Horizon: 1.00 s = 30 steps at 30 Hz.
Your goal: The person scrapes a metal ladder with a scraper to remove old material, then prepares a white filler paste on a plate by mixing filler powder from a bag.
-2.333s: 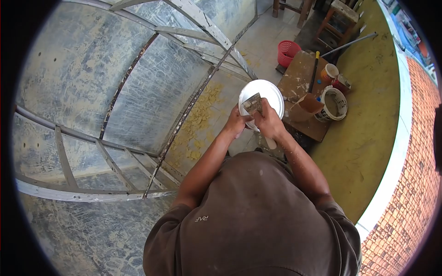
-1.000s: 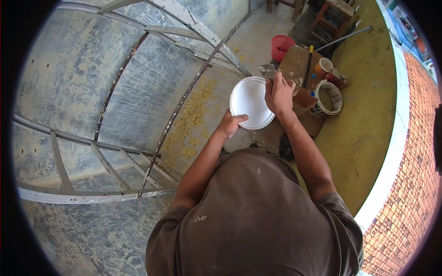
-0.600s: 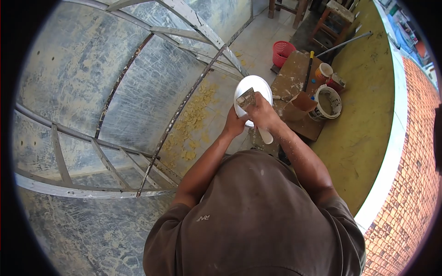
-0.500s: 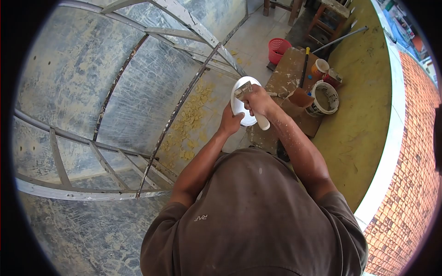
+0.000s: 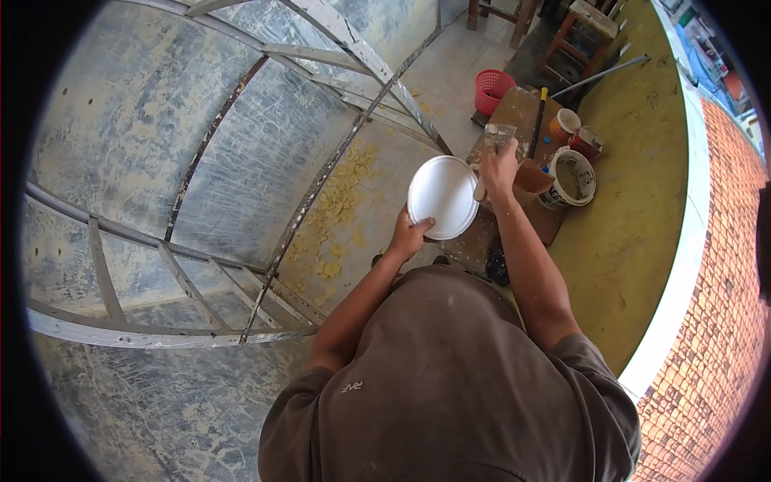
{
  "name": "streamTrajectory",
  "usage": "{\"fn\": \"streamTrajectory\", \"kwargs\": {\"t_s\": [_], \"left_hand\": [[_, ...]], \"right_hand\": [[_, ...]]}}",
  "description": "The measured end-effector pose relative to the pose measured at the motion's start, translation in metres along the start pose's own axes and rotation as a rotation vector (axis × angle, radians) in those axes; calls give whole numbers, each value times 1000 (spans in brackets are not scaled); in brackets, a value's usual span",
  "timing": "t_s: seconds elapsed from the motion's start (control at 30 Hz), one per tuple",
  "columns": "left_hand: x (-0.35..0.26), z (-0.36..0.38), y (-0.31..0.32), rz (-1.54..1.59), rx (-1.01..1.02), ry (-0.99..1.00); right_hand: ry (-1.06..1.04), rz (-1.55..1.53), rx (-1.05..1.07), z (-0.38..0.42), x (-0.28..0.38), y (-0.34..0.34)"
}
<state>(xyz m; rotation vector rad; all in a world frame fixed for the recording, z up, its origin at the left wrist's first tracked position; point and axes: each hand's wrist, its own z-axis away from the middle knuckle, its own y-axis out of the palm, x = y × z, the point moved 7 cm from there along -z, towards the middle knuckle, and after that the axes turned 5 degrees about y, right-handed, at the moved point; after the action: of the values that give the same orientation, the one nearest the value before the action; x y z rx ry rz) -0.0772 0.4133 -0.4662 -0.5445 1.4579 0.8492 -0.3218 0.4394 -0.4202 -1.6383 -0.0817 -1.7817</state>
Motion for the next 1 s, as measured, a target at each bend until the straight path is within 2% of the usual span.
{"fn": "streamTrajectory", "kwargs": {"t_s": [0.03,0.07,0.1,0.17,0.23,0.3,0.37,0.4,0.43,0.47,0.53,0.6,0.63,0.8,0.87,0.9,0.93,0.97,1.0], "left_hand": [[-12,2,8,146,16,-40],[-17,6,14,291,32,-86],[-15,5,14,220,75,-20],[-11,8,14,239,134,-52],[-16,9,15,260,202,-90],[-39,9,25,331,355,-184],[-43,2,29,241,295,-161],[-45,-3,25,150,227,-128],[-40,-6,23,217,204,-210],[-40,-7,22,216,197,-202],[-46,-10,21,316,144,-113],[-46,-12,16,289,157,-93],[-45,-11,16,263,177,-81],[-44,-20,25,359,158,-47],[-34,-23,24,256,147,-74],[-32,-23,24,254,154,-75],[-38,-25,21,89,126,49],[-45,-26,20,-75,100,174],[-44,-26,17,-73,110,168]], "right_hand": [[-237,180,-243,8,16,-11],[-234,179,-242,10,13,-9],[-221,121,-170,11,10,-3],[-207,60,-104,20,18,-1],[-276,196,-65,36,45,-1],[-331,241,-39,48,71,-1],[-489,305,-7,53,83,7],[-489,304,-1,55,84,7],[-662,268,-75,64,100,1],[-838,227,-152,74,117,-6],[-883,254,-197,94,134,-23],[-300,65,460,101,116,-12],[-229,119,586,110,101,-6],[-352,247,605,133,66,12],[-494,267,540,136,60,19],[-626,300,437,134,55,23],[-623,298,429,135,68,18],[-347,236,566,133,78,13],[-63,169,696,135,74,13]]}}
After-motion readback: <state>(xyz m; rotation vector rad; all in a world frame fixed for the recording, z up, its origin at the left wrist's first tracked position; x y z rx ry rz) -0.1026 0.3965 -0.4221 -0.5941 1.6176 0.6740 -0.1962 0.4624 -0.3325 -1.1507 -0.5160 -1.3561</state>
